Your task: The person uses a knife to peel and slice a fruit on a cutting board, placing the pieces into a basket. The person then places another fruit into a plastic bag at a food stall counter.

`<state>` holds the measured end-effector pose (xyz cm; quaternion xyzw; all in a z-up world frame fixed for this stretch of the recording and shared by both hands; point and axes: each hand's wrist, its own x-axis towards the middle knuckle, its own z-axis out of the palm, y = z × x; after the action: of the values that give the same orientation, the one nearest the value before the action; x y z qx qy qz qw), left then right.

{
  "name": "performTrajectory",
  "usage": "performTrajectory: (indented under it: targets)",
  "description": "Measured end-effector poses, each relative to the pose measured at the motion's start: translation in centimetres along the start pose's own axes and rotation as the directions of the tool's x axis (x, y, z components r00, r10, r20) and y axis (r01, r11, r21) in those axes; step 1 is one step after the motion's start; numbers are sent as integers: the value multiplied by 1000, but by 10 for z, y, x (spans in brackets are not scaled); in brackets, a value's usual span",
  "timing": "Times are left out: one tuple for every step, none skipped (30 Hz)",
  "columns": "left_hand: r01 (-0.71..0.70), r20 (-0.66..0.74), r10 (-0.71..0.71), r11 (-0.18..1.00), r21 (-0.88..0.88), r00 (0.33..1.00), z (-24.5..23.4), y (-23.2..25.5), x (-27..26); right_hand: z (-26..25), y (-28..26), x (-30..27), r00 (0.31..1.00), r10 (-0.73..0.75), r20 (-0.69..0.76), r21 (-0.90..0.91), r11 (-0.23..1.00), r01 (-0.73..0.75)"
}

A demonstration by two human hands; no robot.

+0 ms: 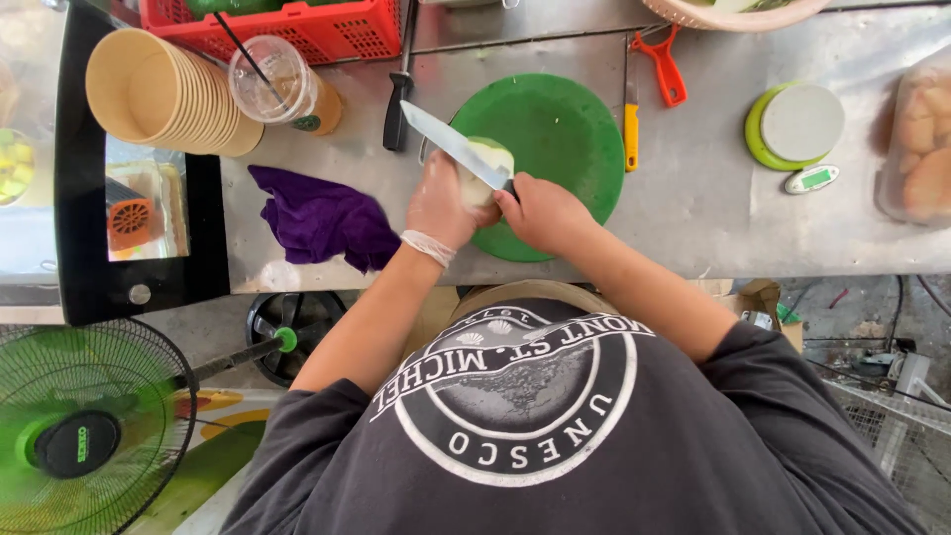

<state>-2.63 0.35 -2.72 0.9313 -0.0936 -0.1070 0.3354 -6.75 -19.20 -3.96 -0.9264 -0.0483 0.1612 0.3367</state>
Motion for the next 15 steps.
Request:
performTrajectory:
  targets:
    - [-51,-21,51,999,3,998,1,2,1,1,3,3,1000,-3,-4,14,1000,3]
    - [-99,-39,100,995,7,994,2,3,-1,4,7,6,1000,-4,-4,29,1000,4]
    - [-148,-56,148,989,12,987,2,2,-2,6,16,0,1000,25,14,44,999,-26]
    - [-150,-68,151,989,12,986,2,1,-3,6,30,-14,998,53,35,60,997,-55]
    - [-153,-79,154,988,12,985,2,-1,-3,9,41,-23,995,81,56,75,994,-85]
    - [-159,-95,159,987,12,983,3,-1,0,13,50,-22,993,86,85,111,989,-95]
    - [-155,-115,157,988,25,981,4,-2,4,17,59,-20,989,89,114,147,983,-106]
    - [-145,-126,149,989,37,981,6,-4,3,24,66,-20,984,96,151,187,975,-123]
    - [-135,-137,140,990,49,981,9,-6,2,31,70,-5,995,28,93,239,970,-50]
    - [-158,-149,165,986,55,975,13,-8,0,34,71,21,999,-39,34,283,959,28]
    - [-182,-161,190,981,62,969,16,-9,-2,37,70,34,994,-105,-29,321,941,108]
    - [-208,-182,218,976,70,959,17,-9,0,35,70,37,995,7,95,448,893,-49]
    - [-189,-171,195,981,55,966,17,-9,0,31,69,36,968,99,232,544,812,-213]
    - [-170,-150,174,985,43,973,14,-11,-2,28,66,31,911,169,376,611,694,-381]
    - [-151,-128,153,988,32,980,12,-12,-2,23,66,19,874,176,454,638,621,-456]
